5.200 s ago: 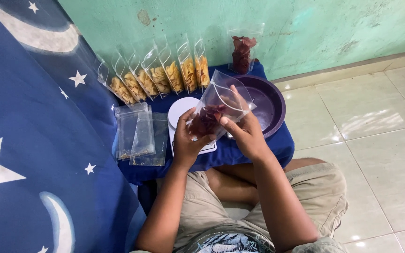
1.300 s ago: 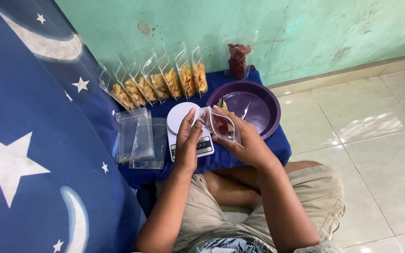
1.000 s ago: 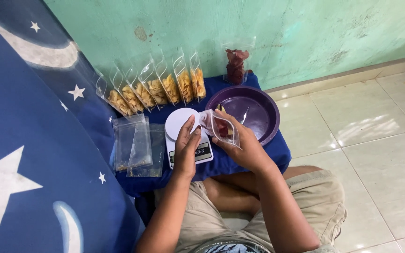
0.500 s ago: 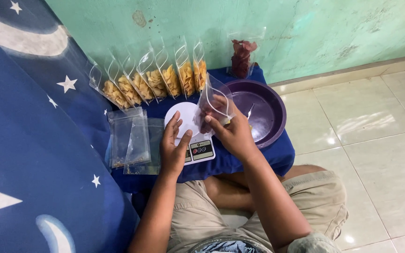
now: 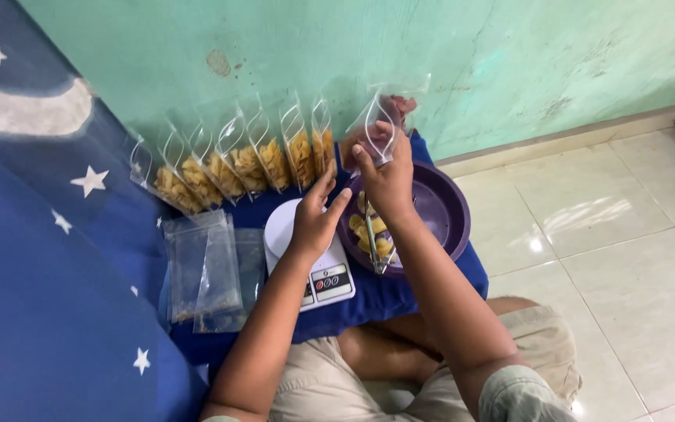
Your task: Weighing and packaging chips into plastic bags using a digital scale.
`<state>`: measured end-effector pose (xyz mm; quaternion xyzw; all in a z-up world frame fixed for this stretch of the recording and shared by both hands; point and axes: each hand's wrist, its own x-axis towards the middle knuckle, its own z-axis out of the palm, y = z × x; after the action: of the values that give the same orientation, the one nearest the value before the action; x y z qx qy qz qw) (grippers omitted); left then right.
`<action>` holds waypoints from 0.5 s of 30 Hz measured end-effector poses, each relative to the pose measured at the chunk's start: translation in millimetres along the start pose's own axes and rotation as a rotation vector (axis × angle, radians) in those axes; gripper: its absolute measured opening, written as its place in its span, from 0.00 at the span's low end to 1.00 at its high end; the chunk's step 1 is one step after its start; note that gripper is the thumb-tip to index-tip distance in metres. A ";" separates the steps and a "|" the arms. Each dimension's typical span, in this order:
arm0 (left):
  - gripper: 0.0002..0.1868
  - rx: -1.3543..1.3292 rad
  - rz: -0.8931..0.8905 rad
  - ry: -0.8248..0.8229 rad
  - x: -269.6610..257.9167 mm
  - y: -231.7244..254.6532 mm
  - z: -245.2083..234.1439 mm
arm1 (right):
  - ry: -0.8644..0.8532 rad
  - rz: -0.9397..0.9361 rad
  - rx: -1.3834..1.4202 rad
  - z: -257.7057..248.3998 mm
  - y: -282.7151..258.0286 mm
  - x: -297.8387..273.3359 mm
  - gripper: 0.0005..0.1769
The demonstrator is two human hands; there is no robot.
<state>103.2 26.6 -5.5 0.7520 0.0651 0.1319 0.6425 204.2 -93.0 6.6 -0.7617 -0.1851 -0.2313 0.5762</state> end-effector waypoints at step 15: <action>0.32 -0.014 -0.131 -0.097 50.2 14.1 10.9 | -0.506 0.281 -0.151 26.7 38.9 39.9 0.42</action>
<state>153.4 27.4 12.6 0.7470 0.0822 0.0534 0.6575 262.2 -77.1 -7.7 -0.8539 -0.1978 0.0347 0.4801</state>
